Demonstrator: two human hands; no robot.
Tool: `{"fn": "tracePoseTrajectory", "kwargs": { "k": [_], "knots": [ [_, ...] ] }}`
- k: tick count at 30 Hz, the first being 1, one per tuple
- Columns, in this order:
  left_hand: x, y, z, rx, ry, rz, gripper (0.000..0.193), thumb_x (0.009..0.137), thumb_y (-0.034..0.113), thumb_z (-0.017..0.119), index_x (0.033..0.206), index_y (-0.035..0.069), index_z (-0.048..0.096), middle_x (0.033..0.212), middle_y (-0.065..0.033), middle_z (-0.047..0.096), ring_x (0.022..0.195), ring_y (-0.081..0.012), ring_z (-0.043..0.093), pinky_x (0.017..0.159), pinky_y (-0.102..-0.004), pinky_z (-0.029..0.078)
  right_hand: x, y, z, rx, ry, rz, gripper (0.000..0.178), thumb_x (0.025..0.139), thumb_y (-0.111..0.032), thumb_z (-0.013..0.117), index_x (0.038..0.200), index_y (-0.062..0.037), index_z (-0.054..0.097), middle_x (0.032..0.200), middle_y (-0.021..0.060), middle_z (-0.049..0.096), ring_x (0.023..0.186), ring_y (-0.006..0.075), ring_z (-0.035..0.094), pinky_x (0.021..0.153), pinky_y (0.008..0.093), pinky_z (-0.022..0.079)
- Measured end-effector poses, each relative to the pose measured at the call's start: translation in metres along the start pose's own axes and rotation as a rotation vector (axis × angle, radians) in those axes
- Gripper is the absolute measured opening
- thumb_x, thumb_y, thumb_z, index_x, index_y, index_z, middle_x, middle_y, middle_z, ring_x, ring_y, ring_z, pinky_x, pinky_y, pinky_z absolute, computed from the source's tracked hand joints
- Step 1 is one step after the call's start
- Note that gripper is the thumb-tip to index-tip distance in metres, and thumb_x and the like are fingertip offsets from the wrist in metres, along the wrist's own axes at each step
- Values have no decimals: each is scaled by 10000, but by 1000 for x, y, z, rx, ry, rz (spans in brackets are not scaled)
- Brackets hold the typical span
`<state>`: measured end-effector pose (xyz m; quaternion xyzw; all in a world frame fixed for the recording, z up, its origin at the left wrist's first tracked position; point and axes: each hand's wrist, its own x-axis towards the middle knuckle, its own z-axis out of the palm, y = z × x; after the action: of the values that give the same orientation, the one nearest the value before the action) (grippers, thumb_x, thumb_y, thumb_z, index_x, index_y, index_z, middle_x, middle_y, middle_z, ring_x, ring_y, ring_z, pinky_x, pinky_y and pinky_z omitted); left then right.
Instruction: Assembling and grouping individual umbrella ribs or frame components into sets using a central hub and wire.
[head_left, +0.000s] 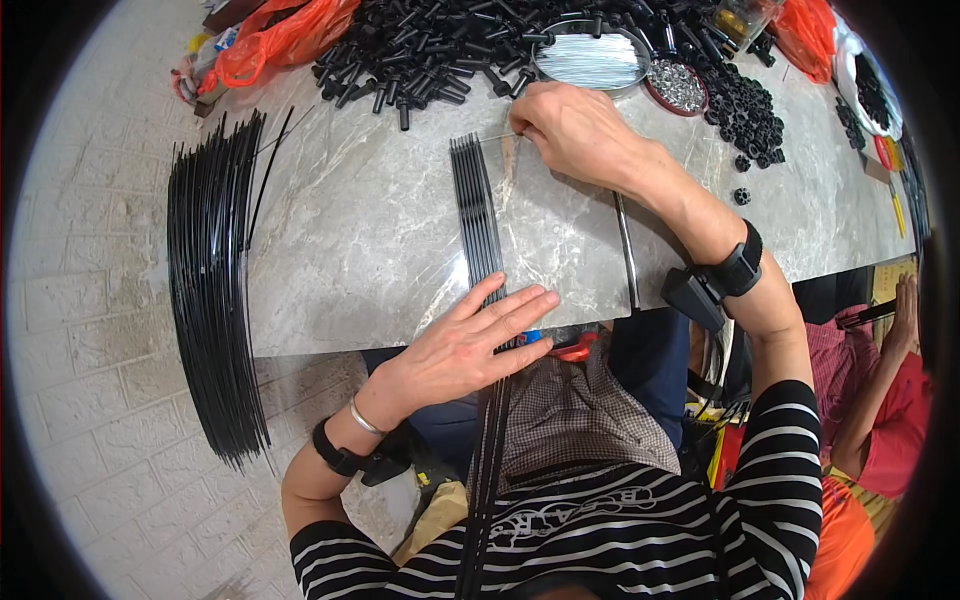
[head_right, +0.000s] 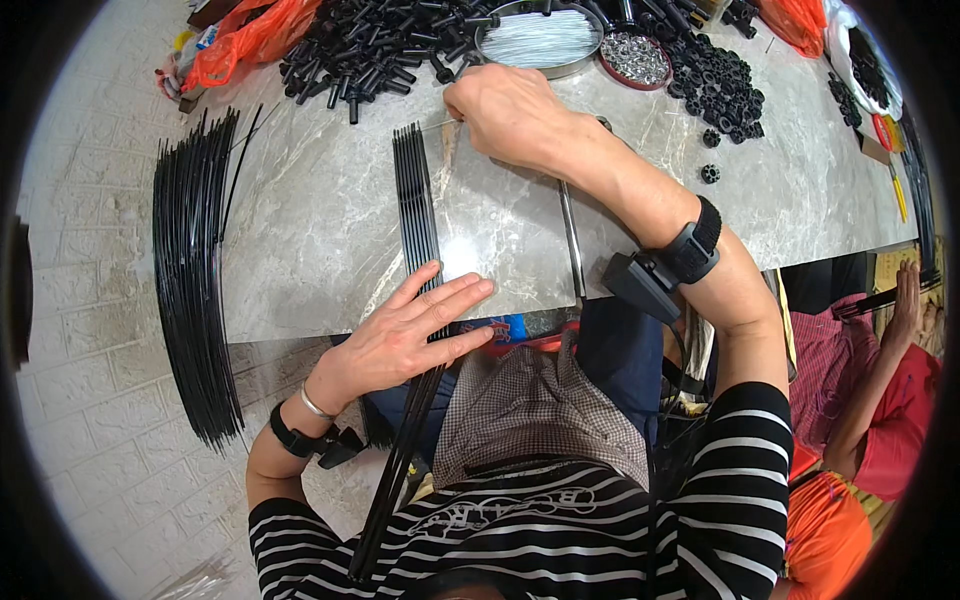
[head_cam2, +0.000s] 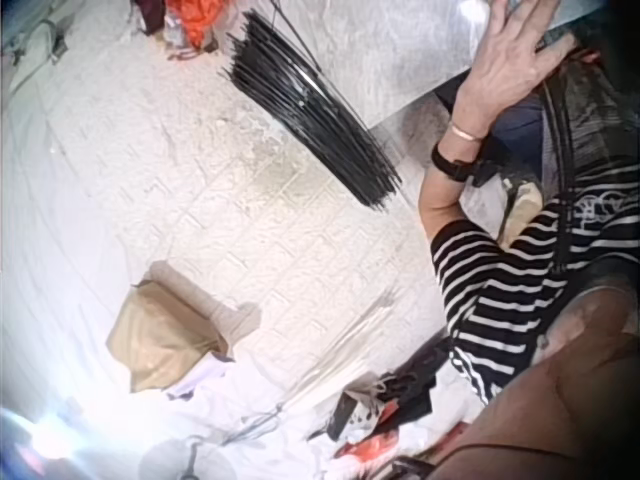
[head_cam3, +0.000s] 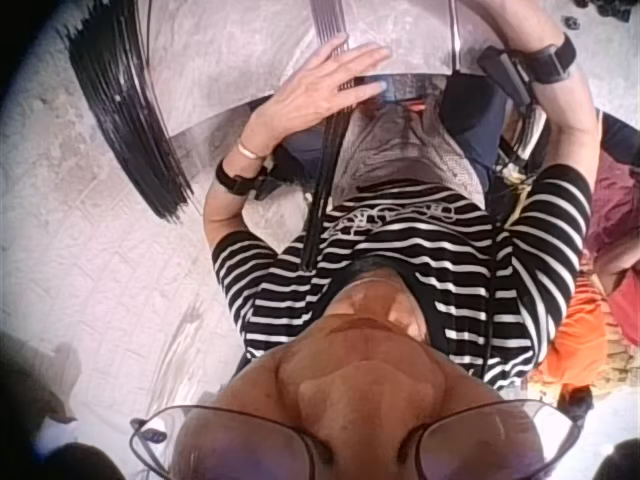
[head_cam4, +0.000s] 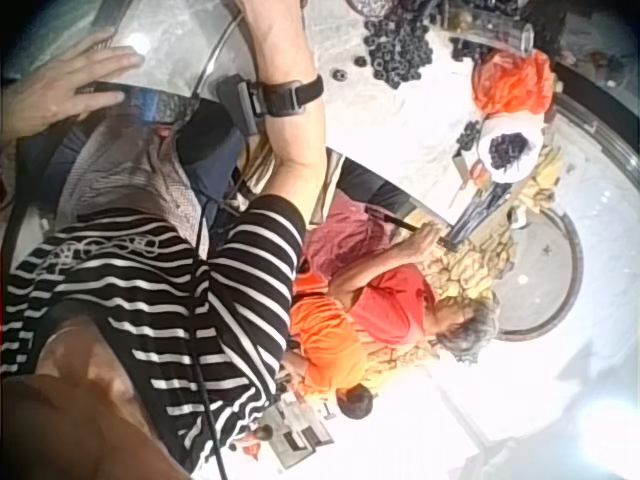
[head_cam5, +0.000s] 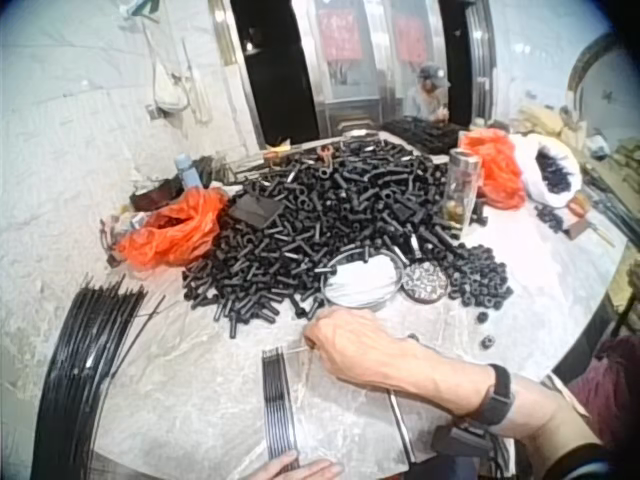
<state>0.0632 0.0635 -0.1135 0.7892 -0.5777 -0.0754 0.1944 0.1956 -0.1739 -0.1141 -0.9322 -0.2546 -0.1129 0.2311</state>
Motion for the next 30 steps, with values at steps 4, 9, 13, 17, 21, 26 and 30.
{"fn": "tracePoseTrajectory", "kwargs": {
  "k": [4,9,13,17,21,26,30],
  "knots": [
    [0,1,0,-2,-1,-6,505,726,146,714,1218,214,624,1486,-94,396,1358,-244,401,1130,-478,301,0,-1,0,-1,8,-5,180,716,31,560,853,15,676,842,197,666,832,375,653,700,447,519],
    [-1,0,1,-7,-2,-13,521,705,139,728,1211,221,629,1487,-91,396,1360,-240,398,1135,-475,299,0,-1,1,-11,13,-4,176,716,32,563,853,11,672,852,181,664,852,368,650,710,445,515],
    [0,1,1,-8,6,-12,532,695,135,733,1209,225,631,1485,-89,399,1358,-240,401,1134,-476,303,0,2,1,-47,-13,-4,119,773,9,575,854,2,661,869,134,655,827,336,646,704,415,516],
    [0,1,1,-10,4,-20,541,690,131,733,1212,228,631,1482,-87,404,1353,-242,409,1132,-477,308,0,1,2,-63,-10,-21,127,772,9,573,861,1,663,872,133,658,834,334,646,709,415,518],
    [1,2,-1,-34,7,-20,335,797,145,604,1129,157,648,1489,-91,392,1377,-218,365,1153,-449,258,0,1,2,-57,-4,-12,131,771,13,575,865,-1,666,874,133,659,837,332,648,712,414,519],
    [0,1,2,-14,7,-26,551,681,130,740,1211,232,631,1478,-80,411,1351,-235,412,1131,-477,313,1,1,3,-10,6,-4,182,715,29,575,859,-13,679,862,165,670,857,354,653,714,440,518],
    [0,1,1,-8,3,-25,546,680,129,742,1206,227,632,1477,-80,412,1350,-235,413,1131,-478,316,1,2,2,-3,4,2,183,716,26,578,863,-10,681,859,169,673,848,356,656,708,439,518]
  ]
}}
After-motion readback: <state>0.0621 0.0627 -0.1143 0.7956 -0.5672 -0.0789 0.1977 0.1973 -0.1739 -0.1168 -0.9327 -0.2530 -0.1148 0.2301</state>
